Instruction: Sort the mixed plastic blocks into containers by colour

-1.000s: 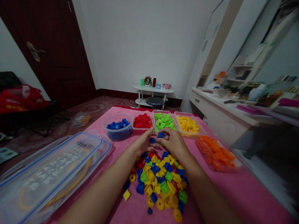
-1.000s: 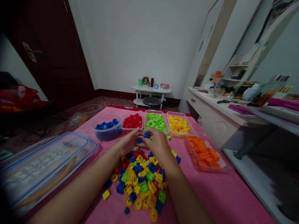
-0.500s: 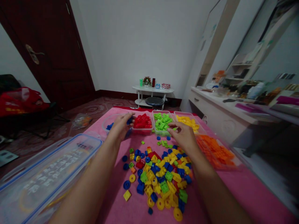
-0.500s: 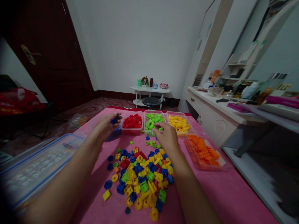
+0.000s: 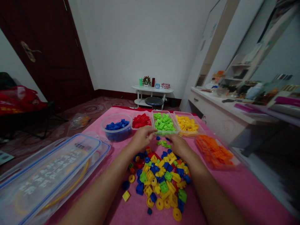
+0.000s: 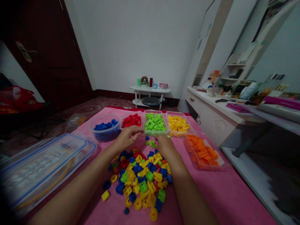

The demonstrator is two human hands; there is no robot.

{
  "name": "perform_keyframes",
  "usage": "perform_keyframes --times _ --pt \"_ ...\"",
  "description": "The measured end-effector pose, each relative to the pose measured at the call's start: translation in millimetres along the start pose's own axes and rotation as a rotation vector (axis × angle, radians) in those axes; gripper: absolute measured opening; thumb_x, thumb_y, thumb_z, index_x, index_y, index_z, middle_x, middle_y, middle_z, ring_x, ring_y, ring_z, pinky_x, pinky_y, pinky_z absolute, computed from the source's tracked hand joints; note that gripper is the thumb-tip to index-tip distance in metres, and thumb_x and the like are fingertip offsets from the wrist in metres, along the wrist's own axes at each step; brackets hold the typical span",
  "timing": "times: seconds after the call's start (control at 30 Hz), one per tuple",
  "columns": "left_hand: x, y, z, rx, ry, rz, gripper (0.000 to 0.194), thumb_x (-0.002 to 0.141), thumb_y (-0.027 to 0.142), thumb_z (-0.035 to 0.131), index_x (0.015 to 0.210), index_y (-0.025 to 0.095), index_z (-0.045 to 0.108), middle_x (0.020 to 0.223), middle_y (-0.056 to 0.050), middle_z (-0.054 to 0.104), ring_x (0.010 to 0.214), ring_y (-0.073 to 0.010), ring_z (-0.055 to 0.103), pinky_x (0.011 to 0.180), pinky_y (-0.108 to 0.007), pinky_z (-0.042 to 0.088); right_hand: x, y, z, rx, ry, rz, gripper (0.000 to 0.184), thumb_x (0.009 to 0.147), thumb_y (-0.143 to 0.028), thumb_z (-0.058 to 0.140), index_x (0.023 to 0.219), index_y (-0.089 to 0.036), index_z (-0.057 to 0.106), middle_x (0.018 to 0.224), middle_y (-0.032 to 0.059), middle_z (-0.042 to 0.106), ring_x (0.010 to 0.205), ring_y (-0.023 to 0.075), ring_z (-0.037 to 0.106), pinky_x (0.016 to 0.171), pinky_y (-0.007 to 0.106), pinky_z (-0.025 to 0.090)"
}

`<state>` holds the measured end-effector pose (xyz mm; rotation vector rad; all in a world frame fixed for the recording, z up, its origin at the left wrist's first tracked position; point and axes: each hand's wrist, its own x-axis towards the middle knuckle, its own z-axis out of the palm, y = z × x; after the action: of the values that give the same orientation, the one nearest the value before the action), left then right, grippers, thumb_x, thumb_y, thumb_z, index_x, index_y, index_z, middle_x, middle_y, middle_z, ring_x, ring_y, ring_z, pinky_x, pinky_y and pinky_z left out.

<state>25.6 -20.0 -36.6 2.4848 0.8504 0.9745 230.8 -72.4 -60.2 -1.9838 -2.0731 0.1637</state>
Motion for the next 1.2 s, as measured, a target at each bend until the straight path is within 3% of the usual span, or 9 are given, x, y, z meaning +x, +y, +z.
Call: perform_keyframes --times 0.1,0.23,0.5,0.63,0.8,0.9,1.03,1.13,1.2 --pt "-5.8 4.9 25.0 0.08 -0.192 0.149 0.035 0.089 0.018 0.041 0.117 0.018 0.061 0.117 -0.008 0.064 0.109 -0.0194 0.056 0.099 -0.034 0.04 -0.8 -3.0 4.8 -0.039 -0.007 -0.03 0.048 0.078 -0.006 0.046 0.122 -0.021 0.06 0.12 0.0088 0.062 0.11 0.0201 0.056 0.09 0.027 0.04" --pt "-11.0 2.8 40.0 0.214 -0.266 0.128 0.037 0.091 0.023 0.04 0.124 0.016 0.055 0.121 -0.01 0.06 0.114 -0.0208 0.051 0.104 -0.038 0.035 -0.1 -5.0 6.6 -0.128 -0.023 0.009 0.04 0.08 -0.008 0.046 0.115 -0.017 0.062 0.114 0.0126 0.061 0.103 0.022 0.059 0.081 0.028 0.042" --pt "-8.3 -5.5 39.9 0.347 -0.25 -0.058 0.03 0.086 0.014 0.04 0.104 0.012 0.063 0.101 -0.013 0.062 0.094 -0.0226 0.057 0.087 -0.035 0.045 -1.1 -5.2 5.5 -0.152 0.004 0.214 0.029 0.081 -0.013 0.048 0.099 -0.02 0.068 0.106 0.01 0.065 0.102 0.0228 0.059 0.079 0.029 0.041" --pt "-8.9 -8.2 40.5 0.26 -0.185 -0.053 0.03 0.082 0.011 0.044 0.102 0.014 0.067 0.107 -0.012 0.062 0.1 -0.0218 0.056 0.089 -0.031 0.045 -4.0 -8.0 1.1 -0.165 0.022 0.272 0.023 0.079 -0.016 0.051 0.09 -0.021 0.07 0.105 0.0107 0.066 0.098 0.0225 0.061 0.074 0.028 0.042" --pt "-8.1 -10.0 44.3 0.161 -0.256 0.043 0.032 0.078 0.007 0.046 0.096 0.018 0.071 0.098 -0.008 0.068 0.1 -0.0197 0.059 0.093 -0.029 0.042 -5.2 -10.4 -7.1 -0.161 0.025 0.313 0.026 0.079 -0.019 0.052 0.096 -0.024 0.071 0.1 0.009 0.069 0.097 0.0231 0.062 0.076 0.03 0.042" --pt "-8.8 -10.5 44.0 0.179 -0.243 -0.01 0.032 0.075 0.008 0.05 0.094 0.019 0.072 0.096 -0.007 0.068 0.098 -0.0206 0.059 0.09 -0.029 0.044 -8.0 -19.6 -23.0 -0.14 0.063 0.276 0.027 0.078 -0.022 0.053 0.097 -0.027 0.071 0.101 0.0068 0.07 0.096 0.0224 0.063 0.075 0.029 0.043" --pt "-11.8 -7.1 36.1 0.237 -0.192 -0.136 0.03 0.07 0.012 0.054 0.091 0.023 0.072 0.094 -0.007 0.066 0.089 -0.0216 0.06 0.076 -0.03 0.047 -14.0 -40.8 -39.7 -0.134 -0.02 0.145 0.021 0.073 -0.022 0.058 0.083 -0.029 0.074 0.087 0.0034 0.072 0.086 0.0207 0.065 0.068 0.026 0.042" --pt "-11.7 -4.5 30.3 0.167 -0.125 -0.222 0.024 0.069 0.014 0.055 0.086 0.021 0.071 0.087 -0.006 0.065 0.081 -0.02 0.06 0.071 -0.028 0.046 -16.4 -50.2 -33.4 -0.194 -0.106 0.111 0.021 0.068 -0.017 0.061 0.079 -0.029 0.075 0.086 0.0045 0.072 0.085 0.0218 0.065 0.07 0.028 0.043" --pt "-9.2 -3.9 29.5 -0.019 -0.092 -0.29 0.019 0.069 0.016 0.054 0.082 0.018 0.068 0.078 -0.004 0.065 0.075 -0.0176 0.06 0.068 -0.026 0.046 -16.4 -50.6 -24.5 -0.219 -0.146 0.104 0.021 0.068 -0.015 0.061 0.078 -0.028 0.075 0.088 0.0059 0.073 0.086 0.023 0.065 0.071 0.029 0.044"
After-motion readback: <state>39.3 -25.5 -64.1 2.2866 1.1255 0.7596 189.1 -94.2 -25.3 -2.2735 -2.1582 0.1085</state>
